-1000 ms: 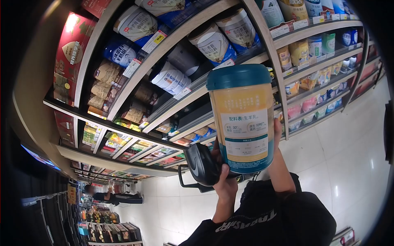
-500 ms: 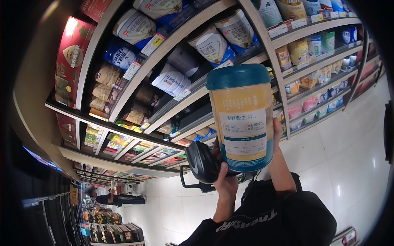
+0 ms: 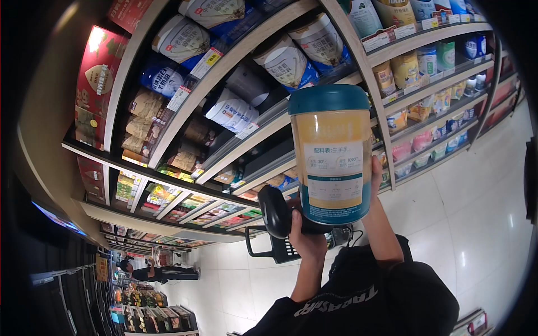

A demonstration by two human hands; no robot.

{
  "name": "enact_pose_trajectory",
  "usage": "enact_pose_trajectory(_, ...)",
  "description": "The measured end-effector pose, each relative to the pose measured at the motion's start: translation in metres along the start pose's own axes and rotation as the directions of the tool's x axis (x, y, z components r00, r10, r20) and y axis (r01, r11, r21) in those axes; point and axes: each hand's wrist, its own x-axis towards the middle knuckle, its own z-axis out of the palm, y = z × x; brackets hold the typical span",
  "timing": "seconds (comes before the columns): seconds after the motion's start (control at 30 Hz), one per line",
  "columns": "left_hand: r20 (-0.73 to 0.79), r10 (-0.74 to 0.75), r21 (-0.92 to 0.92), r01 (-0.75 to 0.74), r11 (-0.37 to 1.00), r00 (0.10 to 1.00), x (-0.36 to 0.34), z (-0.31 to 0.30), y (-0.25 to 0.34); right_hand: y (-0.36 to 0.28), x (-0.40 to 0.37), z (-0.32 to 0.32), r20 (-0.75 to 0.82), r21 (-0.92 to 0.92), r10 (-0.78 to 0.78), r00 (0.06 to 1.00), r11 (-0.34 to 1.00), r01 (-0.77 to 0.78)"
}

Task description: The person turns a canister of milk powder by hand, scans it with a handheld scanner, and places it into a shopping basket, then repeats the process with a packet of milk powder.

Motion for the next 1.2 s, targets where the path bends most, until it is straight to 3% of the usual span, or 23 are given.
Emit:
enact_pose_trajectory(0.07,-0.056,-0.016,0.123,0.023,0.992,0.998,0.005,-0.004,-0.009,0.0,0.004,0.005,0.02,0.067,0.011,1.0,0.998,-0.012)
enact_pose_trajectory(0.13,-0.051,-0.151,0.007,0.151,0.988,0.987,0.003,0.008,-0.006,0.0,0.007,0.001,0.039,0.09,0.023,0.999,0.996,-0.026)
enact_pose_trajectory(0.23,-0.04,-0.323,-0.139,0.314,0.939,0.946,0.004,0.015,0.0,0.001,0.007,-0.008,-0.035,-0.073,0.0,0.999,0.997,-0.003)
enact_pose_trajectory(0.4,0.024,-0.386,-0.212,0.382,0.899,0.922,0.009,0.011,0.005,0.002,0.001,-0.003,-0.075,-0.373,0.05,0.996,0.925,-0.074)
enact_pose_trajectory(0.5,0.027,-0.349,-0.223,0.346,0.912,0.937,0.01,0.011,0.012,0.005,0.01,0.001,-0.002,-0.64,-0.112,0.994,0.764,0.084)
enact_pose_trajectory(0.53,0.01,-0.341,-0.251,0.332,0.909,0.94,0.011,0.011,0.014,0.004,0.019,-0.005,0.098,-0.756,-0.204,0.974,0.621,0.205)
enact_pose_trajectory(0.6,0.011,-0.279,-0.258,0.272,0.927,0.96,0.01,0.009,0.015,0.002,0.024,0.002,0.188,-0.884,-0.272,0.944,0.372,0.283)
enact_pose_trajectory(0.67,-0.026,-0.208,-0.23,0.197,0.953,0.978,0.01,0.005,0.014,-0.001,0.019,0.021,0.143,-0.957,-0.277,0.95,0.207,0.204)
enact_pose_trajectory(0.77,-0.109,-0.056,-0.114,0.044,0.993,0.992,0.006,0.003,0.007,0.015,0.015,0.038,-0.002,-0.98,-0.381,0.925,0.185,0.074)
enact_pose_trajectory(0.87,-0.086,0.191,-0.034,-0.195,0.98,0.978,-0.008,0.024,0.011,0.018,0.007,0.044,-0.19,-0.89,-0.198,0.962,0.448,-0.084)
enact_pose_trajectory(0.9,-0.04,0.306,0.106,-0.3,0.948,0.951,-0.007,0.022,0.009,0.021,0.005,0.044,-0.249,-0.816,-0.138,0.959,0.564,-0.131)
enact_pose_trajectory(0.97,0.061,0.455,0.291,-0.452,0.843,0.889,-0.008,0.019,0.006,0.034,-0.005,0.044,-0.349,-0.5,0.009,0.937,0.844,-0.194)
enact_pose_trajectory(1.1,0.184,0.592,0.379,-0.612,0.694,0.785,-0.011,0.017,0.002,0.035,-0.013,0.043,-0.207,-0.495,0.009,0.978,0.861,-0.112)
enact_pose_trajectory(1.2,0.296,0.636,0.558,-0.669,0.49,0.713,-0.014,0.006,-0.001,0.03,-0.012,0.044,-0.246,-0.539,-0.013,0.969,0.833,-0.126)
